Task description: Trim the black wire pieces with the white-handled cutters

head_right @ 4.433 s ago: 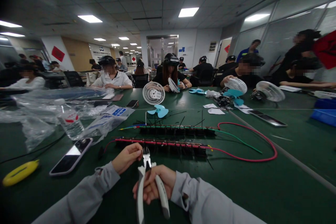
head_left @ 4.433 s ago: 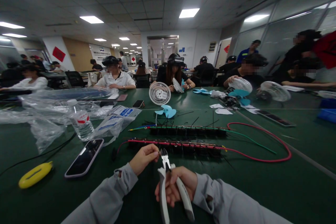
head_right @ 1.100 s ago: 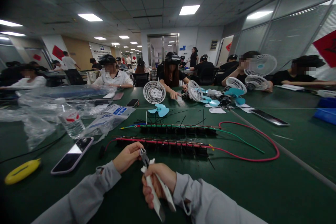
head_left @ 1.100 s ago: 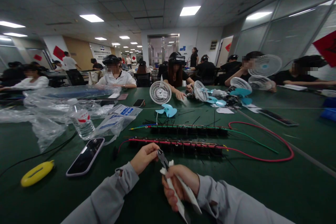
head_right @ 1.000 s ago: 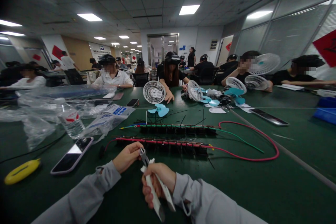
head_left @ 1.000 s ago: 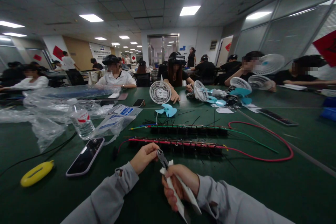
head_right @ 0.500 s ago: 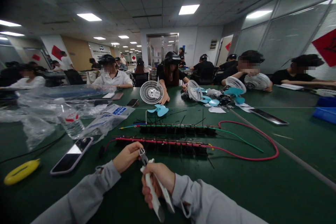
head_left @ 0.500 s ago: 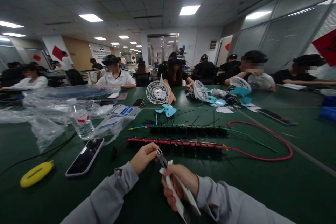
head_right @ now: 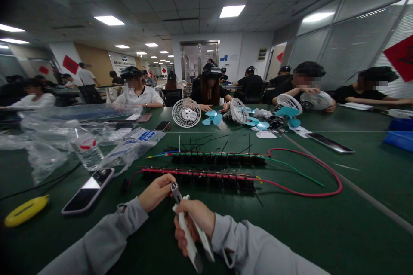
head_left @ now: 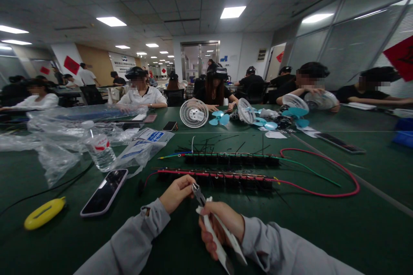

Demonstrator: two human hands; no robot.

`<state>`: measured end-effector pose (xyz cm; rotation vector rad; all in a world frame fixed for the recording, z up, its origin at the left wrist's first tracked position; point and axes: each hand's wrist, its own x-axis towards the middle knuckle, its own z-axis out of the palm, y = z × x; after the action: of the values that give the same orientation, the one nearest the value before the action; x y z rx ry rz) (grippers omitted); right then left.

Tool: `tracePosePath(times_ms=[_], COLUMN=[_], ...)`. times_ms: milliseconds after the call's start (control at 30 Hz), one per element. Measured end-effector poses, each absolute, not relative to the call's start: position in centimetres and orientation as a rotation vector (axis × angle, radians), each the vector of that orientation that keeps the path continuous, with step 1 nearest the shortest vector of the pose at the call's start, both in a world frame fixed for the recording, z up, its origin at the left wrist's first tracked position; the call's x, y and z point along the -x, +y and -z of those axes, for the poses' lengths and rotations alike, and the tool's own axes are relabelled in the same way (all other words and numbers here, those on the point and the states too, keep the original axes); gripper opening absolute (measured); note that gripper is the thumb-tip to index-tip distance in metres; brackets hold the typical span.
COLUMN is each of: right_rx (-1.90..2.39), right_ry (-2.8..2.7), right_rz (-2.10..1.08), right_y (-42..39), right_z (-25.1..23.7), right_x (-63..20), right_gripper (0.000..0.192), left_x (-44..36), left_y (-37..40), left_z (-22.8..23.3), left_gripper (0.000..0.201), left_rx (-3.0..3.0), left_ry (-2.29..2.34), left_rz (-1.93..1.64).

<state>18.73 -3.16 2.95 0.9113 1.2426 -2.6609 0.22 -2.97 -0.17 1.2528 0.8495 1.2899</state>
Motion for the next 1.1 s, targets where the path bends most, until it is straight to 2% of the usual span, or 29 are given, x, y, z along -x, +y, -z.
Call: tracePosePath(times_ms=[233, 500, 767, 967, 1100], right_rx=[-0.706, -0.268, -0.291, -0.319, -0.369], right_ry=[1.228, 1.084, 1.048, 1.078, 1.14], right_rz=[2.739, 2.772, 2.763, 2.748, 2.765], right_y=[-2.6, -1.5, -1.9, -1.9, -1.6], right_z=[-1.8, -0.3, -1.5, -1.7, -1.3], right_x=[-19.1, -19.7, -19.8, -19.7, -19.6], right_gripper=[0.027, 0.042, 0.05, 0.048, 0.04], left_x=[-0.1, 0.0, -0.1, -0.1, -0.2], left_y=[-2.8, -2.7, -3.0, -3.0, -3.1], left_z=[0.6, 0.5, -0.1, -0.5, -0.6], left_gripper=[0.021, 0.022, 0.027, 0.03, 0.03], left_rx=[-1.268, -1.3, -1.333, -1.353, -1.355], left_ry=[0.846, 0.855, 0.885, 0.901, 0.908], left_rz=[-1.292, -1.26, -1.221, -1.201, -1.204])
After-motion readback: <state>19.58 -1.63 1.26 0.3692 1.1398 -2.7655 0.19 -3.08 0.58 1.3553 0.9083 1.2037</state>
